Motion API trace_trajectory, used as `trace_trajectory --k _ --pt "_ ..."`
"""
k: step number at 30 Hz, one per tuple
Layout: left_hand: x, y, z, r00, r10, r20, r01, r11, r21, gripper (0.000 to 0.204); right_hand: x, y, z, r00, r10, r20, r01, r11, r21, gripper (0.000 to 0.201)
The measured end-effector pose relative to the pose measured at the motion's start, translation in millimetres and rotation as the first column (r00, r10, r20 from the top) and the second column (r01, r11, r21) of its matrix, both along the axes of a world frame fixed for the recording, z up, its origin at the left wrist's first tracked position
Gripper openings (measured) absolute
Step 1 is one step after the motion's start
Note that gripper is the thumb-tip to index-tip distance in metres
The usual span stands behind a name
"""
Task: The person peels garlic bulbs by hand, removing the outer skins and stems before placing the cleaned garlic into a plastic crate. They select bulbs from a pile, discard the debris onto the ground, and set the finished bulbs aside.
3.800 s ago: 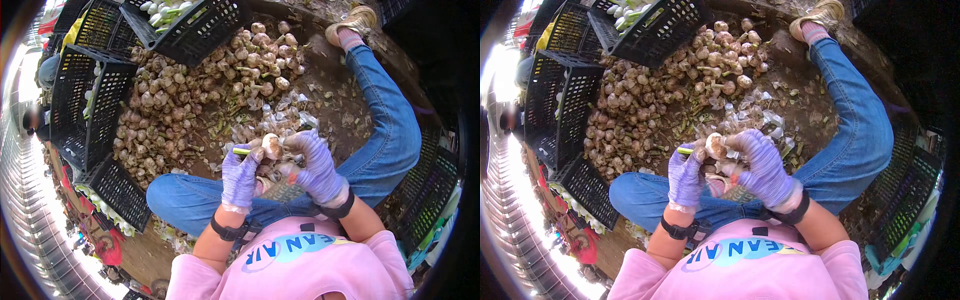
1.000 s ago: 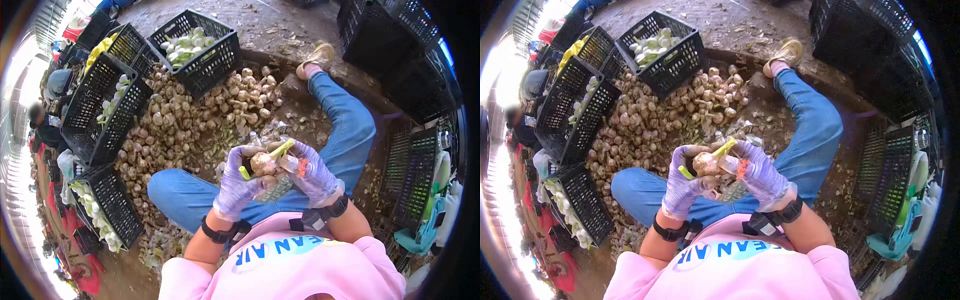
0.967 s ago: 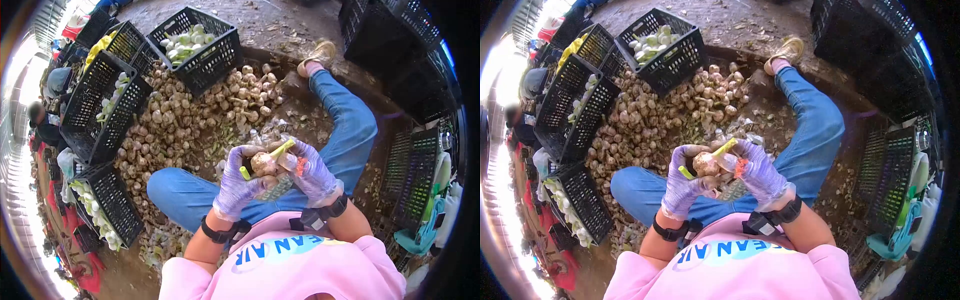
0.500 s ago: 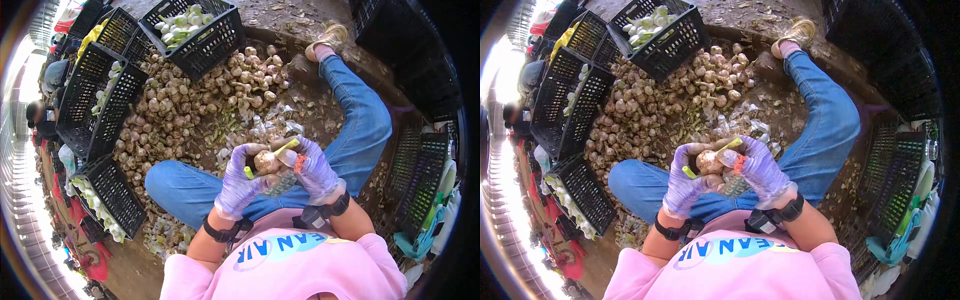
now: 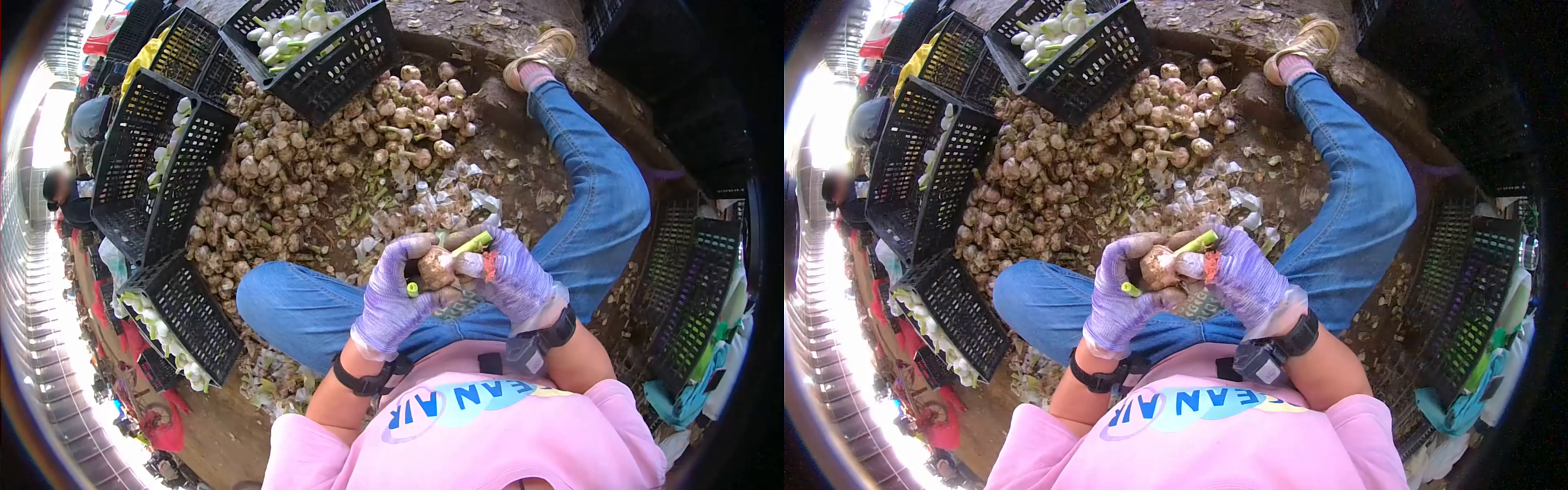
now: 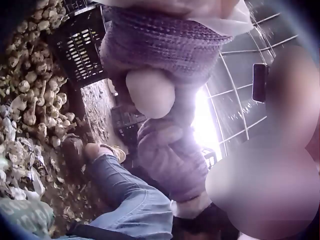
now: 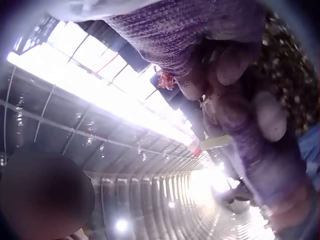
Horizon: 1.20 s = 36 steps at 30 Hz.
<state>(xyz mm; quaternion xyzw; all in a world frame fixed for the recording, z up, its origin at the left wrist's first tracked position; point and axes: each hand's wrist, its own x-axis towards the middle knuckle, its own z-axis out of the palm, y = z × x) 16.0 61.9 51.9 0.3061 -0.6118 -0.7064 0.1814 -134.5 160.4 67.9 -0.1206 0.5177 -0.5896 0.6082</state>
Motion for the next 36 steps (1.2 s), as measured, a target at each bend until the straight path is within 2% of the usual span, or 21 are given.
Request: trace_trajectory --k 2,4,6,7,9,10,13,15,17,18,20,21,22,24,26,28,30,31,33,35,36 --pt "-1.8 0.1 5.0 0.999 0.007 -0.049 -0.003 0.996 0.095 0.072 -2.4 0.4 -3.5 0.995 0.087 -0.046 -0.085 0.995 0.048 0.029" --pt "-0.1 -0.8 4.4 0.995 0.02 -0.097 -0.001 0.982 0.19 0.07 -0.2 1.6 -11.7 0.996 0.036 -0.076 -0.045 0.992 -0.116 0.027" --pt "6.5 -5.4 -4.1 0.99 -0.004 -0.141 0.081 0.836 0.542 0.067 1.9 4.0 -18.2 0.999 -0.008 -0.044 0.003 0.993 -0.117 0.027" --pt "8.0 -6.8 -10.8 0.99 -0.003 -0.138 0.079 0.835 0.545 0.067 3.9 5.4 -21.9 0.999 -0.051 -0.015 0.049 0.992 -0.117 0.028" --pt "6.7 -10.9 -18.1 0.976 -0.082 -0.203 0.206 0.654 0.727 0.072 10.8 7.3 -34.9 0.989 -0.089 -0.117 0.075 0.99 -0.123 0.026" --pt "4.6 -10.7 -14.9 0.976 -0.082 -0.203 0.206 0.655 0.727 0.072 12.1 7.1 -37.5 0.966 -0.131 -0.223 0.103 0.986 -0.133 0.024" --pt "-8.1 -6.0 3.5 0.998 0.045 -0.047 -0.011 0.823 0.569 0.063 4.1 3.5 -24.5 0.98 -0.061 -0.187 0.056 0.998 -0.03 0.024" --pt "-11.0 -4.0 -1.9 1.0 0.0 0.03 -0.012 0.911 0.412 0.062 5.6 4.1 -27.5 0.988 -0.069 -0.141 0.07 0.998 0.002 0.026" --pt "-11.5 1.1 1.6 0.997 0.078 0.001 -0.076 0.969 0.236 0.075 10.1 5.6 -31.1 0.946 -0.129 -0.297 0.11 0.991 -0.08 0.025" --pt "-12.6 -2.7 7.9 0.998 0.059 -0.012 -0.05 0.925 0.377 0.069 9.1 6.5 -33.4 0.946 -0.128 -0.297 0.109 0.991 -0.08 0.025" --pt "-8.2 -9.6 4.7 0.996 0.06 -0.07 -0.012 0.838 0.545 0.068 4.7 8.7 -37.3 0.549 -0.222 -0.806 -0.085 0.944 -0.318 0.022" --pt "-6.3 -11.6 0.5 0.99 0.07 -0.126 0.037 0.722 0.691 0.067 3.4 6.4 -36.0 0.55 -0.221 -0.805 -0.087 0.944 -0.318 0.022" --pt "-6.8 -10.5 -5.4 0.983 0.085 -0.162 0.058 0.696 0.715 0.067 2.8 3.8 -32.8 0.739 -0.159 -0.654 -0.04 0.96 -0.278 0.022" --pt "-12.0 -7.9 -4.6 0.99 0.098 -0.105 -0.007 0.766 0.643 0.071 2.8 1.4 -32.8 0.94 -0.059 -0.336 0.019 0.992 -0.121 0.02" --pt "-17.2 -7.1 6.1 0.994 0.11 -0.026 -0.084 0.871 0.484 0.076 -0.4 1.4 -34.8 0.864 -0.052 -0.5 -0.045 0.983 -0.179 0.019" --pt "-13.1 -10.9 4.1 0.995 0.077 -0.059 -0.035 0.854 0.519 0.073 1.0 1.9 -34.3 0.763 -0.053 -0.644 -0.117 0.969 -0.219 0.017" --pt "-12.1 -9.8 5.0 0.987 0.103 -0.122 -0.004 0.779 0.628 0.067 6.2 1.5 -30.7 0.987 -0.09 -0.133 0.067 0.984 -0.166 0.017" --pt "-9.9 -11.1 2.2 0.987 0.103 -0.124 -0.002 0.78 0.626 0.067 1.7 1.3 -35.7 0.987 -0.09 -0.135 0.067 0.984 -0.168 0.017" --pt "-5.1 -15.3 -2.6 0.957 0.212 -0.197 -0.01 0.705 0.709 0.065 -11.4 -0.3 -48.8 0.922 -0.304 0.238 0.341 0.931 -0.13 0.019" --pt "-6.9 -13.3 3.2 0.948 0.264 -0.177 -0.065 0.705 0.706 0.066 -14.9 0.3 -44.0 0.943 -0.332 0.035 0.333 0.942 -0.034 0.033" --pt "-8.7 -12.4 5.9 0.96 0.241 -0.14 -0.091 0.747 0.658 0.067 -16.0 3.9 -44.8 0.966 -0.224 -0.128 0.224 0.975 -0.013 0.035"
